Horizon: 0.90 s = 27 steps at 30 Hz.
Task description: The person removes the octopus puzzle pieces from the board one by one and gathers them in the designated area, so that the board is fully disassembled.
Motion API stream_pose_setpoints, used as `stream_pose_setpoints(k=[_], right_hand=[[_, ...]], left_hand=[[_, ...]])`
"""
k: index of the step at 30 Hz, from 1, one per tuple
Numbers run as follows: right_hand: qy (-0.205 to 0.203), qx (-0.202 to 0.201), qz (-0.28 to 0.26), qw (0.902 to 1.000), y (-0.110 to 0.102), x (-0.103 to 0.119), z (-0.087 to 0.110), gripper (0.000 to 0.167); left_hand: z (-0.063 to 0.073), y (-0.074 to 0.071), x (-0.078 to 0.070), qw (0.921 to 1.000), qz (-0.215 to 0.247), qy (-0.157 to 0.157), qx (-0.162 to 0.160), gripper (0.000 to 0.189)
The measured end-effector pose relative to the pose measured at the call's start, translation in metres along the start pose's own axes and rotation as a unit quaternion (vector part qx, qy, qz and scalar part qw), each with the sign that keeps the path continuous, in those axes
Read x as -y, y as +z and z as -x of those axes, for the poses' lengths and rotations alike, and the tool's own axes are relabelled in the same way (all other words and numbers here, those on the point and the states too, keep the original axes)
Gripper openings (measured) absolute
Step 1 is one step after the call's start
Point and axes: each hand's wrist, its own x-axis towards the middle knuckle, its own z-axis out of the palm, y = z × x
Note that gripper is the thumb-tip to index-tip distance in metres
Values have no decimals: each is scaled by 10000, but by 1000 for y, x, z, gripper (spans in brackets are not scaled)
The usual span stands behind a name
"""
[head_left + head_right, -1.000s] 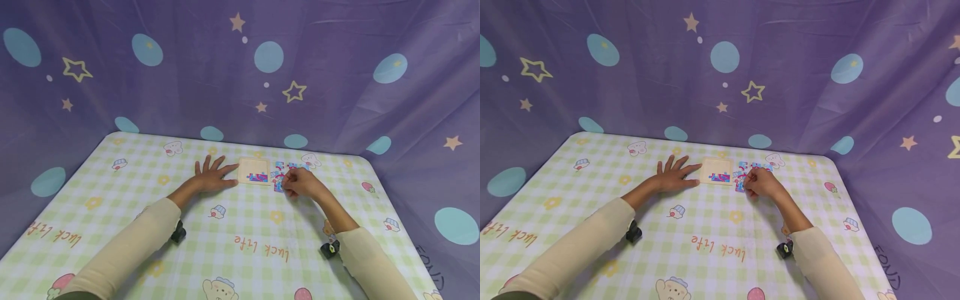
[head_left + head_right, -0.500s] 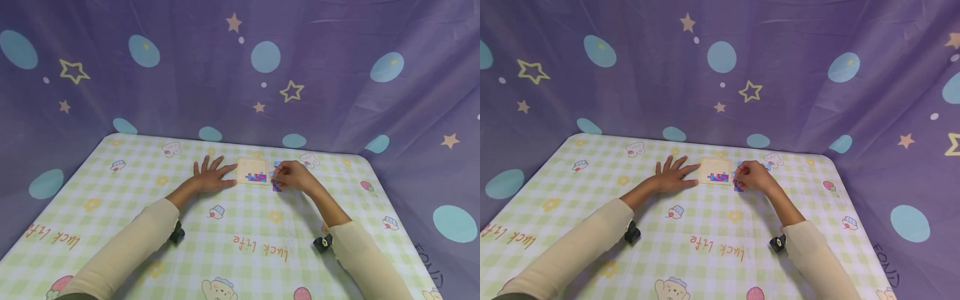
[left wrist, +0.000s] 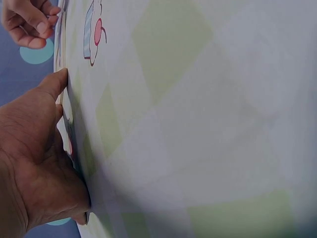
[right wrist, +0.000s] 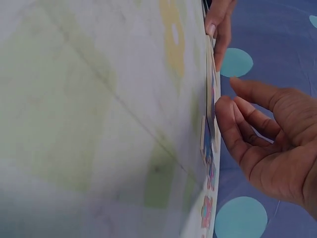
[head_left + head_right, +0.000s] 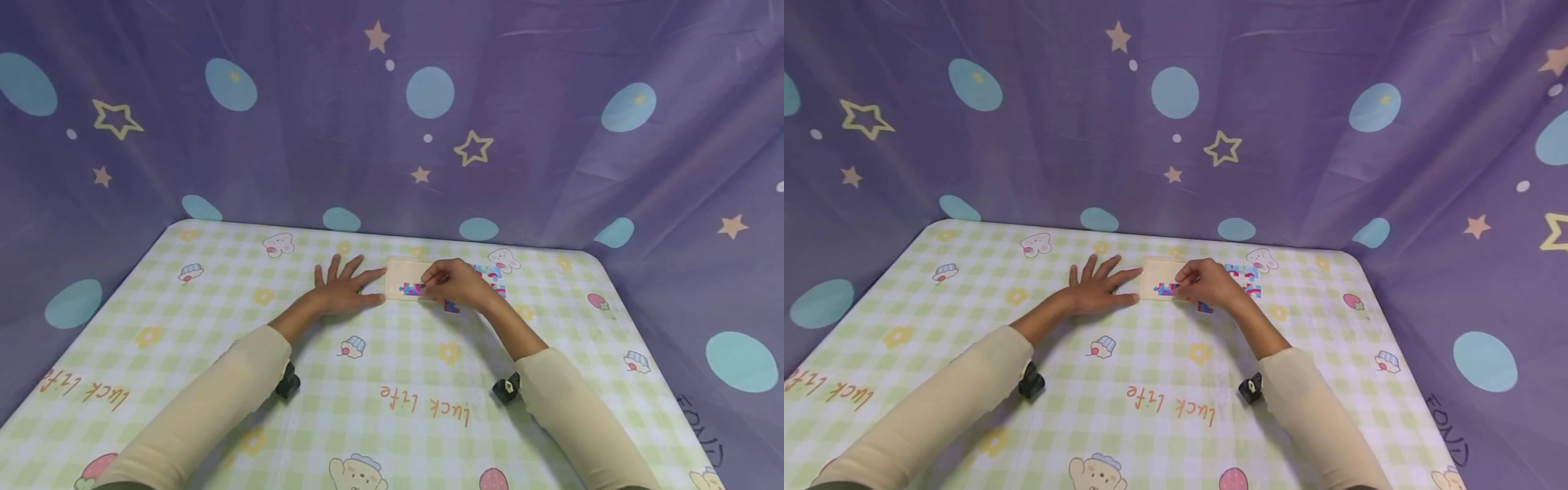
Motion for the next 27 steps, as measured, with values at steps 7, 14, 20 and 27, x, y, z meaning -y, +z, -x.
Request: stream_pose_setpoints(k=[7,14,20,27], right_hand=[[93,76,444,9989,4,-2,-10,31],[91,187,637,9978,5,-1,-11,36],[180,226,574,9979,6,2,-10,34],[298,161,637,9974,8,2,-11,33]], left_hand=[[-1,1,0,10000,-25,-3,4,81],[-2,1,1,10000,-60,-32,-1,81],[-1,2,1,10000,-57,-10,-9,80],[3,0,-2,10000,-65,8,-17,81]])
